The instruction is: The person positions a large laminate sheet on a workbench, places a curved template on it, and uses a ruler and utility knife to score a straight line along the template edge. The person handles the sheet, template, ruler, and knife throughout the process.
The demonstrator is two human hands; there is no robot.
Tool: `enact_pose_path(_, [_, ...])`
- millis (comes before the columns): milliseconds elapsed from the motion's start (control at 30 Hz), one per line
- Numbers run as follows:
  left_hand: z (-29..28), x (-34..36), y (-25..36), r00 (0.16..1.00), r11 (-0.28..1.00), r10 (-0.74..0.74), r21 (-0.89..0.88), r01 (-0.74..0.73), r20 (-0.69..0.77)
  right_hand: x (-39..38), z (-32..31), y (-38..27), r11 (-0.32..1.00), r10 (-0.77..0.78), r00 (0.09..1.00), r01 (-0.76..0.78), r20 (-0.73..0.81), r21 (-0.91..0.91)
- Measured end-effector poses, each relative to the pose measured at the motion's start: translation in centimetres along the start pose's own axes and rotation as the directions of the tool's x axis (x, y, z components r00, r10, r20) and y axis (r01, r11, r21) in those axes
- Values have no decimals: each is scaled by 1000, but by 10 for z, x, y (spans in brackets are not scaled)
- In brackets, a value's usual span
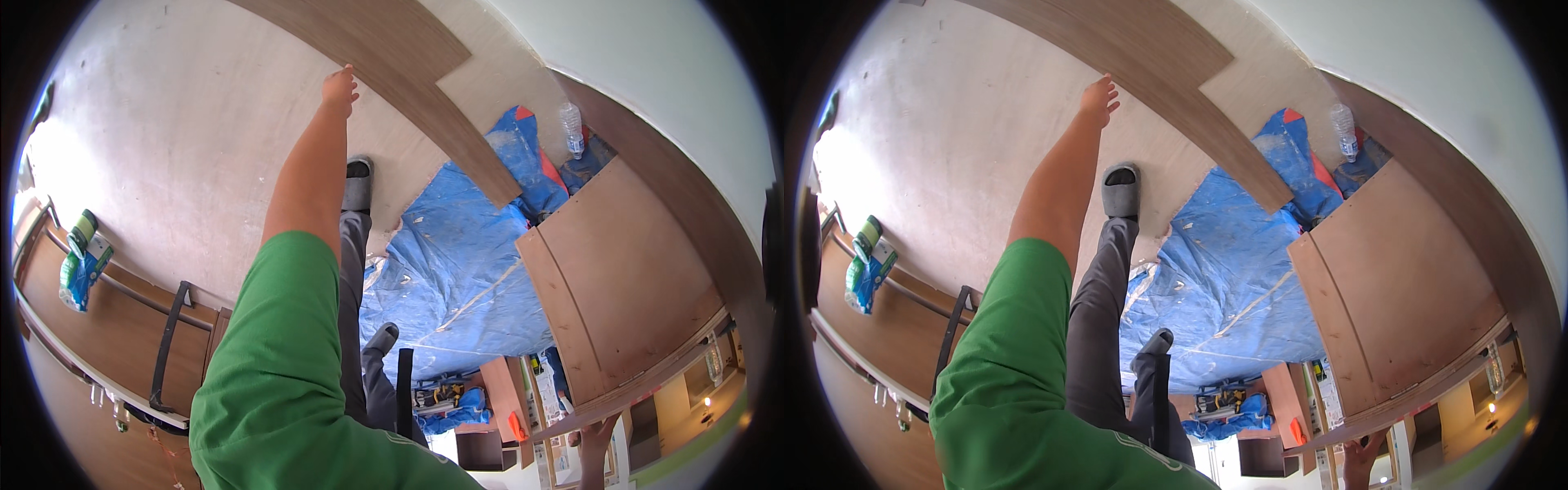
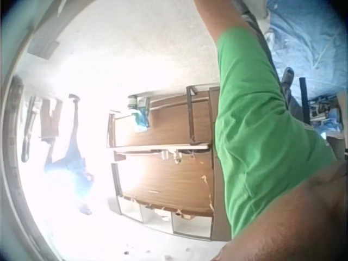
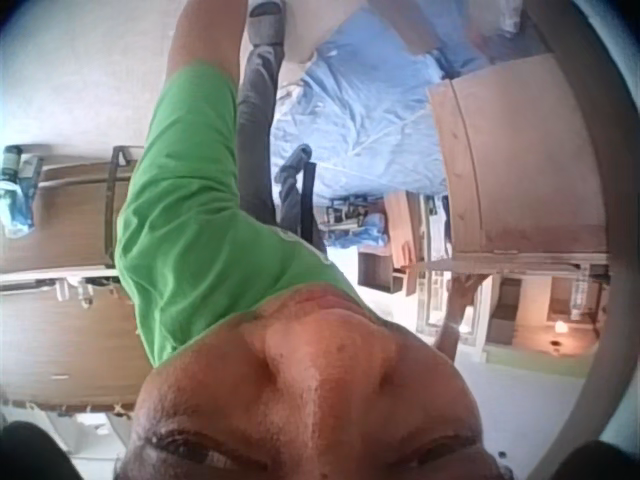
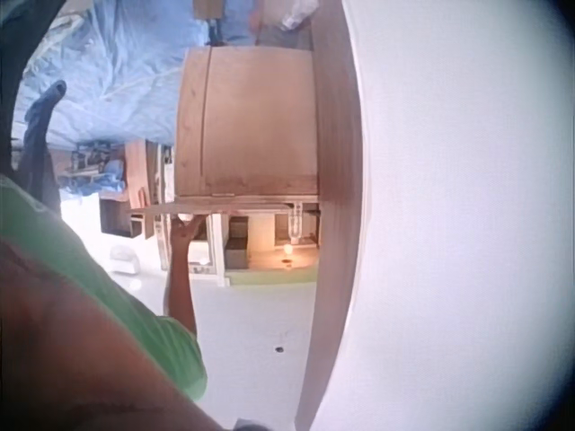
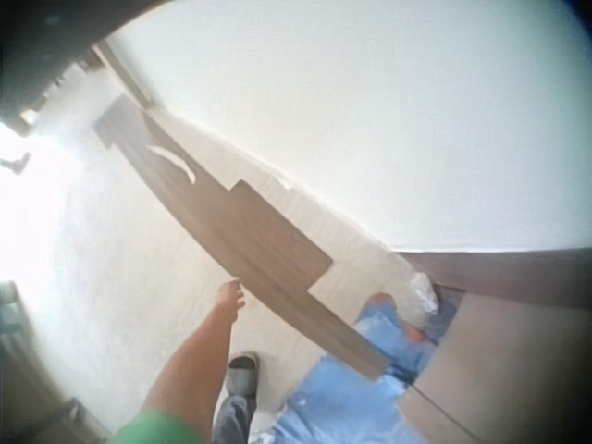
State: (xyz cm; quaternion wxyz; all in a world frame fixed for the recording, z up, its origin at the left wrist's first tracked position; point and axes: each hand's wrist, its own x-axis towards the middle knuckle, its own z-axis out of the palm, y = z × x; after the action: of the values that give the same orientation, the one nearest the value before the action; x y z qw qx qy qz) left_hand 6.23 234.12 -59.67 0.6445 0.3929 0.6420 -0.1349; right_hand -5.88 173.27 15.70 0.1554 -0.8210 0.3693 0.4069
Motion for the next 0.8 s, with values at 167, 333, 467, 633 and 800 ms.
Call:
enact_pose_path(167, [-4,38,-8,999,1000,22,-15,-22,-24,4,5,-20,998,70,998,-70,4,9])
enact_pose_path(333, [4,56,-5,998,998,66,-23,-67,-23,1,13,-36,992,127,992,-127,-16,-7])
enact_pose_path(467, [4,72,-4,947,997,37,82,-12,-319,6,13,-46,990,141,990,-141,-14,-16])
enact_pose_path(633, [3,57,4,994,999,-13,-35,9,-110,5,19,-52,986,167,986,-168,-30,-22])
enact_pose_path(800, [-5,46,10,992,981,114,-152,-121,-52,13,23,-55,989,143,989,-144,-44,-29])
